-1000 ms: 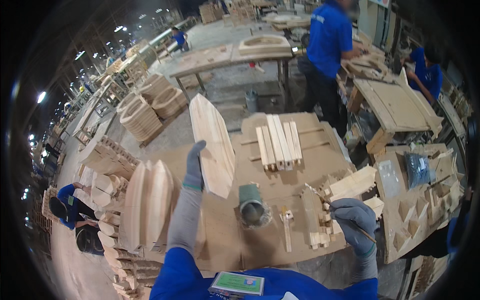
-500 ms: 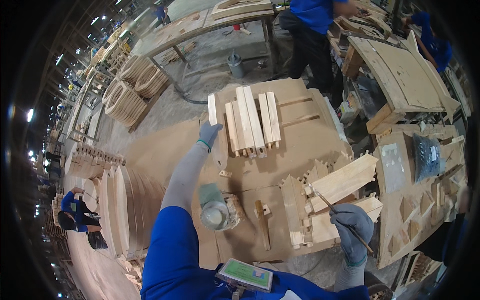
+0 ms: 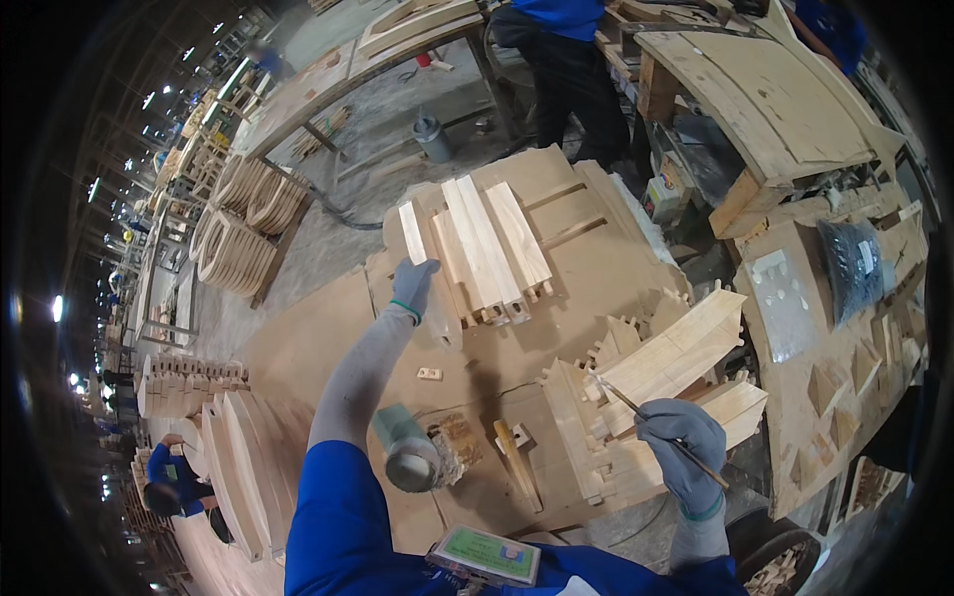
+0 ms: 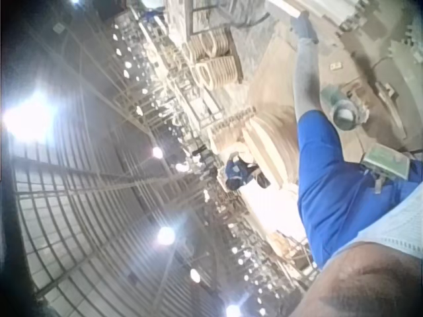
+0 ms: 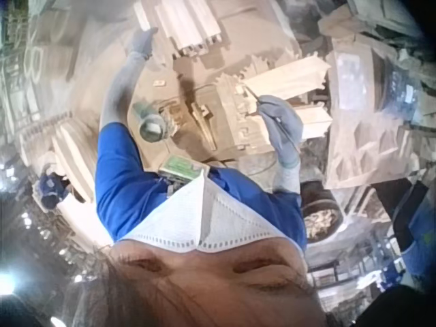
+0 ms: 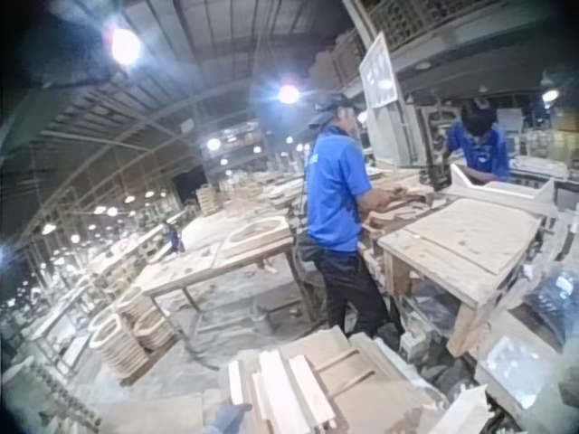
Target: The person repeatedly picks up small wooden pieces, applies glue to specific areas using a brush, and places them on a workbench. The process is repeated for multiple pieces in a workshop setting.
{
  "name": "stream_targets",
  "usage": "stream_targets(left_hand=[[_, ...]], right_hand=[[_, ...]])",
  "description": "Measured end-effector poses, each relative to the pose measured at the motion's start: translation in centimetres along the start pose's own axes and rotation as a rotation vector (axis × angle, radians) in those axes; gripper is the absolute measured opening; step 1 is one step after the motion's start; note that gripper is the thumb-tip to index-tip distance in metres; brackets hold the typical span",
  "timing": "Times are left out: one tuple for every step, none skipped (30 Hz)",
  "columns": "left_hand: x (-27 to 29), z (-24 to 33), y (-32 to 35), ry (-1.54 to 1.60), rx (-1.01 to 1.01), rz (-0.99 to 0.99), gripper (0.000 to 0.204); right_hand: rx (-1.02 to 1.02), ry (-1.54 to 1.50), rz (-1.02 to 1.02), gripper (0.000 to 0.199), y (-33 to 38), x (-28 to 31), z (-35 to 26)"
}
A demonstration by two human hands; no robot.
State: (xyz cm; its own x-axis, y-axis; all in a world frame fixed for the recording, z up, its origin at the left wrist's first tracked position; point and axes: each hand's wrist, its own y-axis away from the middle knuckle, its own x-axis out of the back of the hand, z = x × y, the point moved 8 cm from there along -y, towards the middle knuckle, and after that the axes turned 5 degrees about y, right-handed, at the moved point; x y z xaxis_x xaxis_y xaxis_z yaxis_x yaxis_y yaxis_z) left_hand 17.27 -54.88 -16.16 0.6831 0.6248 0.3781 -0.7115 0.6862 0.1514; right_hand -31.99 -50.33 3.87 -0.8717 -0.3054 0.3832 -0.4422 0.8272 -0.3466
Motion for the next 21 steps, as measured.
stream_targets(left_hand=[[-1.0, 0.3, 0.3, 0.007, 0.017, 0.004, 0.031], [-2.2, 0.7, 0.5, 0.05, 0.035, -0.023, 0.029], [-3.1, 1.1, 0.9, 0.092, 0.053, -0.044, 0.027], [-4.3, 1.8, 1.3, 0.134, 0.071, -0.069, 0.026], [-5.4, 2.5, 1.8, 0.134, 0.094, -0.081, 0.024], [-6.8, 3.5, 2.3, 0.135, 0.115, -0.098, 0.023], [-7.0, 3.6, 2.4, 0.133, 0.132, -0.088, 0.022], [-7.4, 4.3, 2.5, 0.207, 0.085, -0.06, 0.02], [-7.9, 4.6, 2.4, 0.192, 0.074, -0.08, 0.023], [-8.4, 5.0, 2.2, 0.178, 0.063, -0.101, 0.027], [-9.0, 5.3, 2.1, 0.164, 0.052, -0.123, 0.03], [-9.9, 5.8, 2.1, 0.205, 0.039, -0.101, 0.03], [-10.4, 6.2, 2.1, 0.197, 0.028, -0.072, 0.031], [-10.9, 6.6, 2.2, 0.189, 0.017, -0.042, 0.031], [-11.1, 6.8, 2.2, 0.179, 0.008, -0.011, 0.032], [-11.5, 7.2, 2.2, 0.177, -0.03, -0.04, 0.031], [-11.6, 7.3, 2.1, 0.157, -0.024, -0.038, 0.03], [-11.8, 7.2, 1.9, 0.138, -0.021, -0.038, 0.03], [-12.0, 7.0, 1.8, 0.119, -0.016, -0.039, 0.029], [-12.2, 6.5, 2.0, 0.104, 0.002, -0.02, 0.03], [-12.3, 5.7, 2.0, 0.089, 0.018, -0.001, 0.03]], right_hand=[[0.003, 0.012, -0.002, 0.015, 0.0, -0.1, 0.2], [-0.001, 0.005, -0.003, 0.015, -0.1, -0.1, 0.3], [-0.002, -0.006, -0.008, 0.015, -0.2, -0.3, 0.4], [-0.006, -0.015, -0.009, 0.015, -0.2, -0.4, 0.6], [-0.017, -0.023, -0.003, 0.015, -0.2, -0.5, 0.8], [-0.029, -0.027, 0.005, 0.015, -0.1, -0.5, 0.9], [-0.025, -0.048, 0.002, 0.016, -0.1, -0.7, 0.8], [-0.017, -0.043, 0.002, 0.015, -0.1, -0.8, 0.7], [-0.009, -0.038, 0.003, 0.015, -0.1, -0.9, 0.6], [-0.002, -0.031, 0.003, 0.015, 0.0, -0.9, 0.5], [-0.001, -0.018, 0.005, 0.015, 0.1, -0.9, 0.4], [-0.004, 0.003, 0.01, 0.015, 0.1, -0.9, 0.5], [-0.002, 0.016, 0.013, 0.015, 0.2, -0.9, 0.5], [-0.004, 0.025, 0.017, 0.015, 0.2, -0.8, 0.4], [-0.008, 0.031, 0.02, 0.015, 0.4, -0.7, 0.3], [-0.012, 0.038, 0.022, 0.014, 0.5, -0.6, 0.3], [-0.02, 0.036, 0.029, 0.014, 0.7, -0.5, 0.4], [-0.029, 0.035, 0.04, 0.014, 0.9, -0.3, 0.5], [-0.038, 0.035, 0.05, 0.014, 1.1, -0.2, 0.6], [-0.05, 0.055, 0.048, 0.013, 1.3, 0.0, 0.6], [-0.06, 0.072, 0.048, 0.013, 1.3, 0.1, 0.7]])
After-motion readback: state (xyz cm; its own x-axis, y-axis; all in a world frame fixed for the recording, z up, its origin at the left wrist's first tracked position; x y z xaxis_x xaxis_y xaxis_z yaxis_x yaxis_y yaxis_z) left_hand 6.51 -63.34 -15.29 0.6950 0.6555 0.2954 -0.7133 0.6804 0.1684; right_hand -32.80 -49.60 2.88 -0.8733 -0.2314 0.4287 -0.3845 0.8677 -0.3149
